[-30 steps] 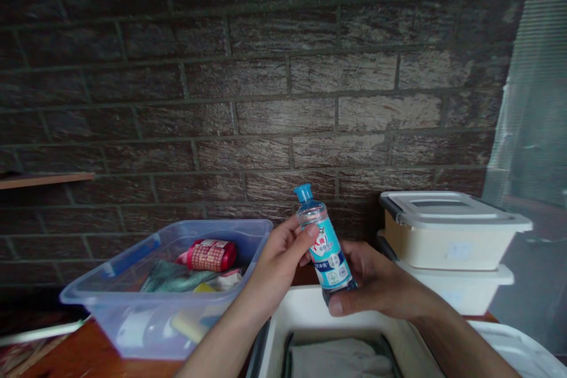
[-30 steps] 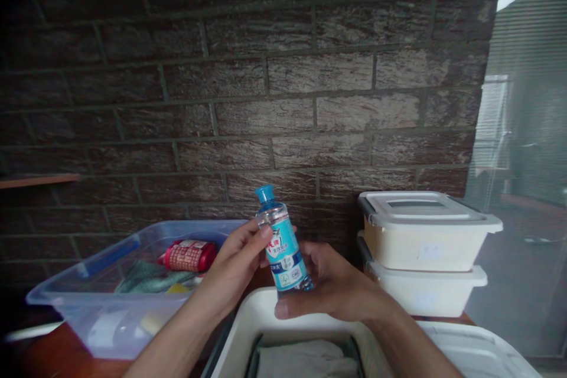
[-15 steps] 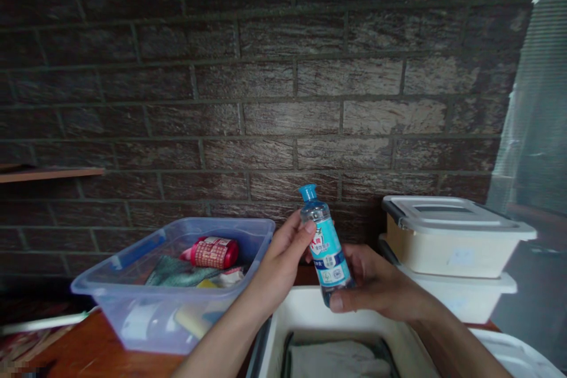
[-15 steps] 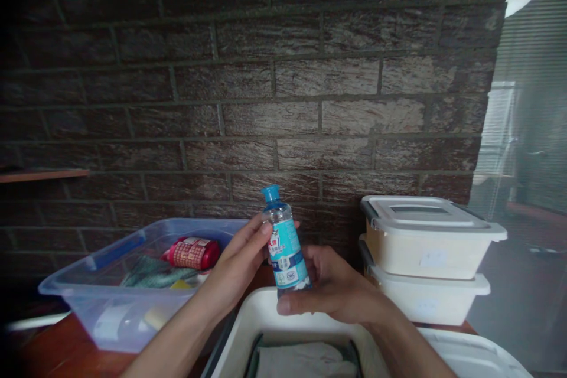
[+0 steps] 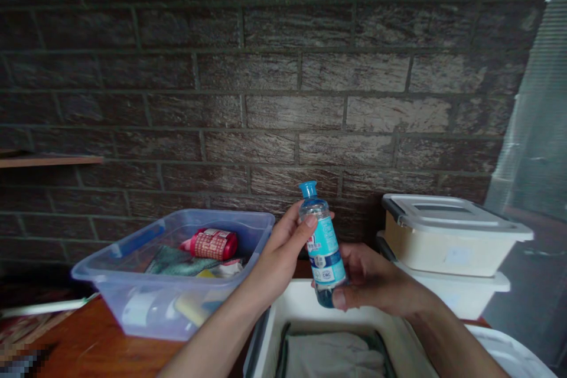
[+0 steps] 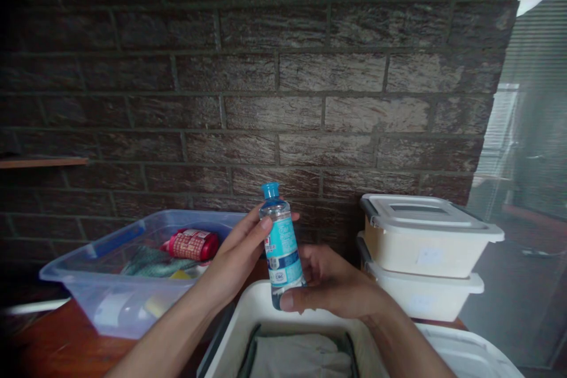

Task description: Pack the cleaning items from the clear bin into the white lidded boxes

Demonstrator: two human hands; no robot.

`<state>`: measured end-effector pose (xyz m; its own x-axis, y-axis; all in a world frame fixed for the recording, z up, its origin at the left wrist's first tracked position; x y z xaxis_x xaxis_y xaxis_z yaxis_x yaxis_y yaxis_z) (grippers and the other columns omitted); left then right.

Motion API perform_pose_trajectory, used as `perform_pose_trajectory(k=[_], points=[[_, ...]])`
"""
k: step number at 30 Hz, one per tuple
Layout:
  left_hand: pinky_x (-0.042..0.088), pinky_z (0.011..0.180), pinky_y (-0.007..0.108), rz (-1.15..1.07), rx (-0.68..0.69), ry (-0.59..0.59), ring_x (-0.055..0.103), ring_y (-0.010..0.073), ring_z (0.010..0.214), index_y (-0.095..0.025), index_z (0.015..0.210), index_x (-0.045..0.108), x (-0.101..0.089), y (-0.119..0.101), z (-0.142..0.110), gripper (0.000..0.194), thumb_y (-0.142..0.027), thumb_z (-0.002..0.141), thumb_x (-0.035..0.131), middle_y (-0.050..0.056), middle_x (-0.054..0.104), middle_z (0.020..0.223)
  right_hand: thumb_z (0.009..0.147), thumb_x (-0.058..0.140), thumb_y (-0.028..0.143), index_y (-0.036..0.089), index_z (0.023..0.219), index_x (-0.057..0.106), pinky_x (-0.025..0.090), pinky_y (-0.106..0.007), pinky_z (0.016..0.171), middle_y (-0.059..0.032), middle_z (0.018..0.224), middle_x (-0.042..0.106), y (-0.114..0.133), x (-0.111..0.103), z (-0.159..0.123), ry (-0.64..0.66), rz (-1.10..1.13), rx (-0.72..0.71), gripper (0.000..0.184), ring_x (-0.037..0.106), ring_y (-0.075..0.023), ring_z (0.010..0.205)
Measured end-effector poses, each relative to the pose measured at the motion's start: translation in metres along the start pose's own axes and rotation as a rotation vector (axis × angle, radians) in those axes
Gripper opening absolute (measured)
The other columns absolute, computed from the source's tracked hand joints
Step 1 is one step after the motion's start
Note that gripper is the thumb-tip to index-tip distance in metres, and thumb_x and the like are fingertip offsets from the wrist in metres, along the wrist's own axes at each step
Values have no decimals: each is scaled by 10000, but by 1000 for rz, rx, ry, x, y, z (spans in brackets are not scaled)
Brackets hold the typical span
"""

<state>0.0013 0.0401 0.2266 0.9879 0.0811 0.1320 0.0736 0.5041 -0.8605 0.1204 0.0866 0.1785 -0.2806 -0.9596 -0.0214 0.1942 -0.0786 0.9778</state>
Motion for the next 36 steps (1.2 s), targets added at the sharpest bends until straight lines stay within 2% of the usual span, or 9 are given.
perform_pose_trajectory(k=[4, 7, 10, 12, 15, 19, 26, 32, 36], points=[[450, 955, 290, 78, 65, -14, 607, 236, 1144, -219, 1336, 599, 3, -6, 0, 408, -390, 968, 638, 57, 704, 1218, 706, 905, 332, 146, 1091, 643, 389, -193, 493, 6, 761, 650, -2, -3, 4, -79, -57, -8, 502, 518, -89, 558], [443, 955, 282, 55, 83, 9, 604, 218, 1100, -221, 1303, 616, 4, -4, 1, 367, -368, 968, 639, 41, 700, 1152, 687, 919, 300, 171, 1171, 636, 431, -212, 571, 9, 817, 656, 2, -3, 4, -100, -34, -55, 575, 538, -101, 625], [442, 977, 311, -45, 57, 7, 609, 226, 1096, -212, 1276, 634, 1, 2, 2, 358, -383, 962, 645, 61, 700, 1165, 716, 903, 290, 156, 1121, 665, 425, -224, 677, -3, 889, 648, 7, 0, 2, -73, -11, -81, 489, 548, -116, 754], [450, 986, 337, -109, 18, -4, 614, 246, 1116, -210, 1280, 641, -1, 5, 1, 386, -403, 947, 662, 79, 703, 1192, 754, 876, 326, 142, 1086, 679, 421, -225, 676, -10, 884, 644, 6, 1, 0, -30, -12, -52, 427, 547, -121, 769], [487, 932, 340, -200, -43, -24, 637, 256, 1101, -219, 1292, 639, 0, 8, -2, 401, -433, 953, 647, 88, 713, 1186, 779, 851, 364, 137, 1153, 668, 445, -235, 655, -39, 916, 676, 3, 4, -1, 42, 11, 8, 475, 584, -136, 761], [507, 883, 316, -239, -60, 7, 646, 257, 1115, -218, 1299, 627, 7, 6, -6, 393, -425, 964, 636, 92, 713, 1198, 777, 852, 355, 128, 1203, 653, 453, -213, 623, -58, 959, 689, 5, 1, 0, 32, 15, -20, 522, 591, -122, 741], [540, 911, 362, -273, -41, -5, 670, 267, 1108, -195, 1280, 610, 11, 4, -4, 409, -416, 941, 669, 124, 675, 1321, 764, 865, 358, 118, 1031, 681, 362, -182, 505, 7, 719, 648, 0, -2, 2, -48, -63, -37, 403, 506, -76, 558], [592, 868, 397, -347, -73, -52, 718, 216, 935, -224, 1198, 600, 12, 8, -4, 346, -383, 912, 712, 88, 718, 1211, 732, 889, 330, 143, 1050, 695, 430, -232, 711, -14, 914, 656, -1, 6, 4, -20, 19, -61, 417, 558, -134, 809], [594, 883, 396, -388, -68, -32, 711, 209, 947, -215, 1197, 602, 16, 4, -7, 285, -357, 956, 652, 89, 714, 1202, 777, 850, 394, 147, 1095, 707, 482, -259, 734, -31, 920, 694, 3, 12, -1, 72, 8, -16, 428, 628, -161, 821]])
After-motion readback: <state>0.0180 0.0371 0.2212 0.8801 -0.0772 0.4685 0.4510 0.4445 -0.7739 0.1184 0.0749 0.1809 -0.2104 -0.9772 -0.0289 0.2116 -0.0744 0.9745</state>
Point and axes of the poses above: each hand's wrist, its own z-axis towards the middle knuckle, its own x-axis out of the palm, y = z × x, the point moved 7 cm from there along z, towards the middle knuckle
